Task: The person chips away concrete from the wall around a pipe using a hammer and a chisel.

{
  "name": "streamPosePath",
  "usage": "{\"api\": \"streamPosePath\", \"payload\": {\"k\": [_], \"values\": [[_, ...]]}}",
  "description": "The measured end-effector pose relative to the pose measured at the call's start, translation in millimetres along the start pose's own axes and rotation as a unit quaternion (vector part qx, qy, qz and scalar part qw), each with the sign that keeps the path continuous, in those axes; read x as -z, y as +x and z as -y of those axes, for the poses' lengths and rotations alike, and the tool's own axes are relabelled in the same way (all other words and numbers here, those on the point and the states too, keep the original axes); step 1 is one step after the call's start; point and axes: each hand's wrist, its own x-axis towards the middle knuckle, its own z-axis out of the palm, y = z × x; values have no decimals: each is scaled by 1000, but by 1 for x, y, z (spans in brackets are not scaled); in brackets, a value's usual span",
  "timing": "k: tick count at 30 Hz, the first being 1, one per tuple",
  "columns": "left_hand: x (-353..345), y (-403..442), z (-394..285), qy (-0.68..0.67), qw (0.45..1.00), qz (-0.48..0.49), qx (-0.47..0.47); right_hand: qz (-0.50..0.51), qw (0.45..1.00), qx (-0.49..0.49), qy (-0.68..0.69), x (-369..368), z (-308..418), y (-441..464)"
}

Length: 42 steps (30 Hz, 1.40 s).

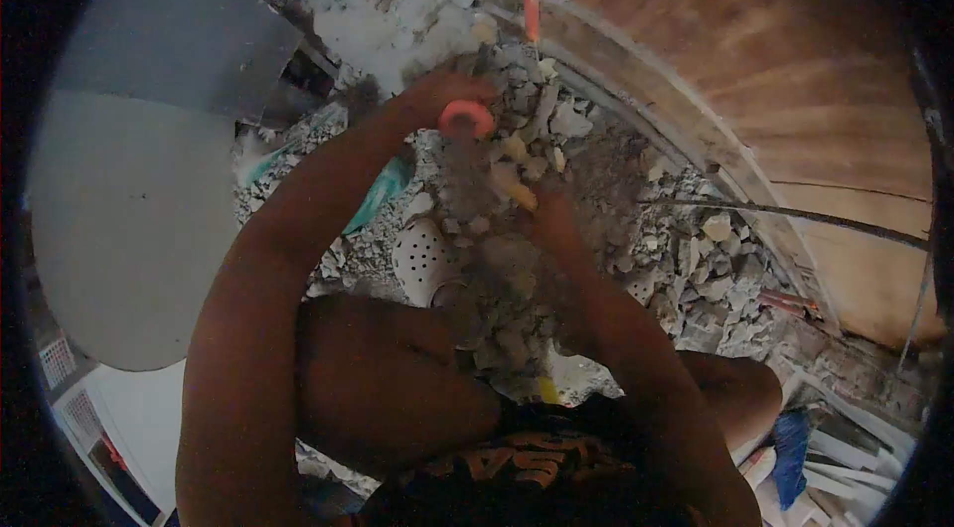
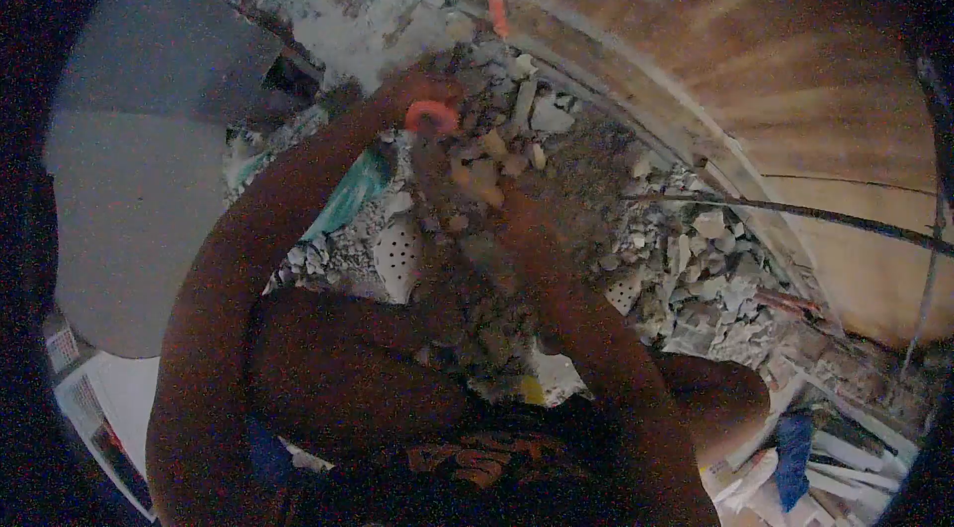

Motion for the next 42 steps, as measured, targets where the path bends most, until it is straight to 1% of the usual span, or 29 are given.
{"api": "streamPosePath", "payload": {"k": [1, 2, 4, 7, 9, 10, 11, 13, 15, 16, 17, 19, 22, 23, 25, 27, 28, 29, 30, 31, 32, 33, 35, 37, 38, 39, 40, 41, 42], "values": [[-3, 1, 8, 45, 996, 41, -62, -4, 1000, 0, 1, -10, -23, 2], [2, 5, 5, 49, 996, 39, -66, -18, 988, 70, -135, -21, -50, 3], [6, 5, -22, -9, 999, -12, 41, -22, 955, 131, -267, -25, -53, -18], [-1, 15, -21, -21, 1000, -8, 15, 22, 963, 132, -233, -1, 9, -45], [0, 18, -21, -47, 998, 7, 31, -41, 963, 241, -114, 7, 16, -45], [4, 19, -21, -65, 997, 21, 46, -41, 963, 241, -112, 8, 14, -38], [8, 19, -23, -64, 997, 23, 47, 13, 992, 101, 71, 11, 11, -27], [15, 21, -31, -29, 998, -48, -1, 64, 965, -44, 249, 12, -3, -12], [0, 14, -18, 39, 997, -56, -23, -106, 993, 41, -24, 8, -24, 8], [3, 15, -17, 104, 992, -67, -37, -108, 993, 46, -24, 11, -23, 11], [1, 11, -20, 95, 993, -61, -36, -101, 990, 89, -36, 7, -25, -3], [10, 21, -18, -2, 993, 98, 67, -106, 985, 125, -47, 13, -16, -27], [2, 25, -15, 55, 997, 44, -25, 24, 971, 179, 160, 20, 2, -42], [4, 29, -21, 54, 997, 48, -31, -33, 963, 262, 47, 11, -9, -41], [11, 27, -37, 30, 999, 1, 20, -87, 935, 339, -66, -6, -29, -37], [2, 28, -34, -15, 998, -11, 55, -114, 931, 340, -64, -11, -46, -25], [-4, 29, -32, -61, 993, -24, 93, -121, 933, 334, -63, -11, -47, -21], [-9, 28, -30, -65, 994, -18, 85, -79, 981, 158, -84, -15, -46, -16], [-11, 27, -25, -70, 995, -8, 72, -35, 994, -21, -100, -15, -46, -12], [-8, 33, -28, -76, 995, 2, 62, -41, 994, -26, -97, -14, -50, -14], [-6, 38, -31, -77, 995, 4, 57, -53, 993, 19, -108, -13, -55, -17], [-5, 36, -37, -22, 999, -7, 50, -60, 989, 65, -117, -15, -59, -22], [-15, 29, -41, 31, 998, -16, 44, -62, 991, 67, -100, -23, -69, -31], [-41, 27, -40, 160, 975, 139, 67, -68, 991, 72, -90, -21, -72, -38], [-40, 29, -43, 161, 975, 138, 65, -74, 989, 66, -106, -18, -69, -42], [-41, 26, -49, 108, 951, 269, 106, -78, 988, 59, -121, -16, -66, -45], [-41, 22, -62, 79, 930, 335, 128, -77, 988, 60, -119, -20, -71, -50], [-40, 19, -76, 53, 903, 398, 152, -75, 997, 23, -15, -25, -80, -52], [-43, 14, -91, 63, 931, 330, 143, -74, 993, -14, 89, -30, -90, -51]]}}
